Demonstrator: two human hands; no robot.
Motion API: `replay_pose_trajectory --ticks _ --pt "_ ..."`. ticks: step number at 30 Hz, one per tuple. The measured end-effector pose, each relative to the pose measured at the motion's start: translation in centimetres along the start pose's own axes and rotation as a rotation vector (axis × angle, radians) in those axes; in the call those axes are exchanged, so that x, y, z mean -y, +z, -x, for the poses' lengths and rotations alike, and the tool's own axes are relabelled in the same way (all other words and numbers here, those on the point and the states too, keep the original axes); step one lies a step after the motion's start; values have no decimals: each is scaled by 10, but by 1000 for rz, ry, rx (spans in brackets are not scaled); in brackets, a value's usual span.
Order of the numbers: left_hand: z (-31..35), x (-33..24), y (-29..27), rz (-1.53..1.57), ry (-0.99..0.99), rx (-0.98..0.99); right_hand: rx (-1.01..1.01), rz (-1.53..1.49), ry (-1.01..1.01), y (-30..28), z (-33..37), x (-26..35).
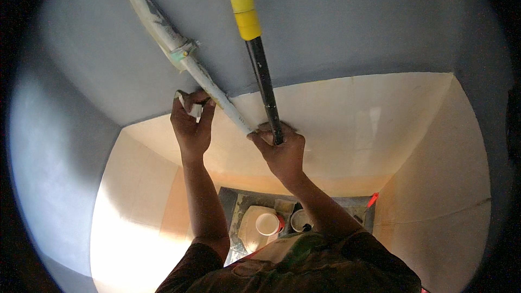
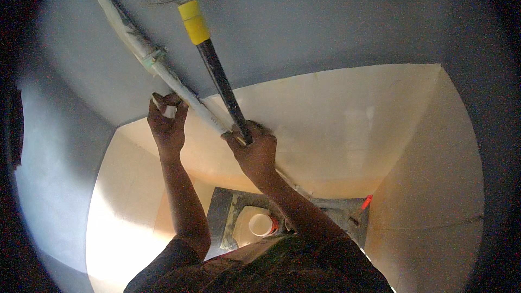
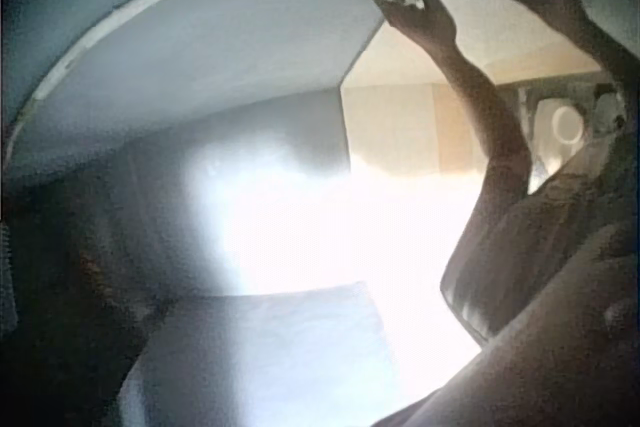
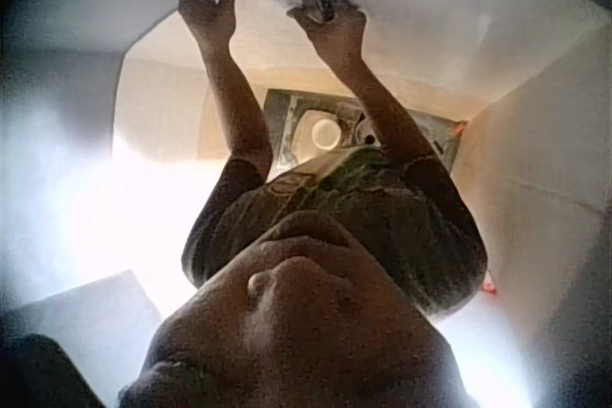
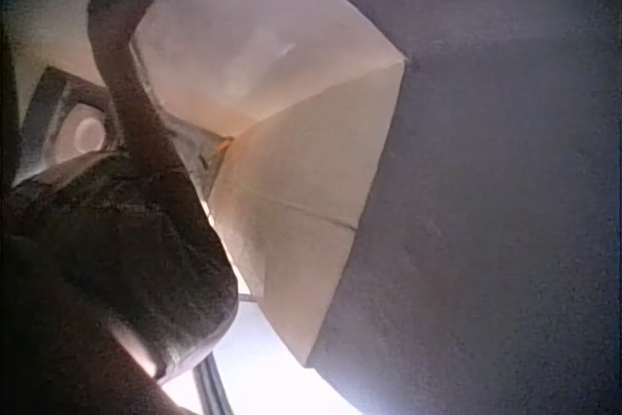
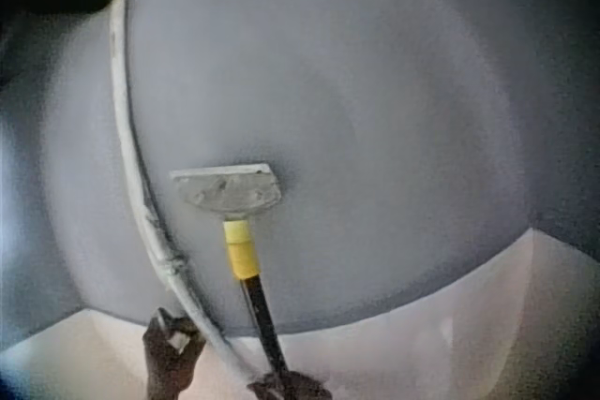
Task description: The person uses a scraper to loosen tape from a ceiling edge and a vertical pipe, then pulls the tape off by hand.
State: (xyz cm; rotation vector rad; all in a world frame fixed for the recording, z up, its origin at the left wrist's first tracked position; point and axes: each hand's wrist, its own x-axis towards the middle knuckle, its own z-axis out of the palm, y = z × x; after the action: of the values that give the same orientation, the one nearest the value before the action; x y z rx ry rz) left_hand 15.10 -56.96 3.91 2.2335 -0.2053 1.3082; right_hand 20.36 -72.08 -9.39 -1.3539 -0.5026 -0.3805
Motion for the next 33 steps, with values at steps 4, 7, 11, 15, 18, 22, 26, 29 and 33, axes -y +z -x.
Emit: replay_pose_trajectory --ticks 4,7,11,15,18,22,26,29,33 --pt "-11 -4 -13 33 -124 67 -52 -37 -38 5 0 4" --pt "-15 -4 -8 86 -6 23 -14 -47 65 0 1 8" --pt "-22 -11 -9 -51 -58 -4 -28 -101 13 4 0 8" --pt "-16 1 -7 -83 26 -56 1 -45 90 1 2 9" --pt "-17 -6 -4 46 -64 -181 -12 -98 61 0 1 14" --pt "-30 -19 -3 300 26 -253 -45 -117 43 2 3 11" --pt "-39 -17 -4 424 -69 -270 -44 -148 8 3 3 12" --pt "-49 -15 -5 471 -46 -254 -40 -155 5 4 3 10" --pt "-54 -24 -6 582 -142 -236 -61 -154 -7 6 1 3"
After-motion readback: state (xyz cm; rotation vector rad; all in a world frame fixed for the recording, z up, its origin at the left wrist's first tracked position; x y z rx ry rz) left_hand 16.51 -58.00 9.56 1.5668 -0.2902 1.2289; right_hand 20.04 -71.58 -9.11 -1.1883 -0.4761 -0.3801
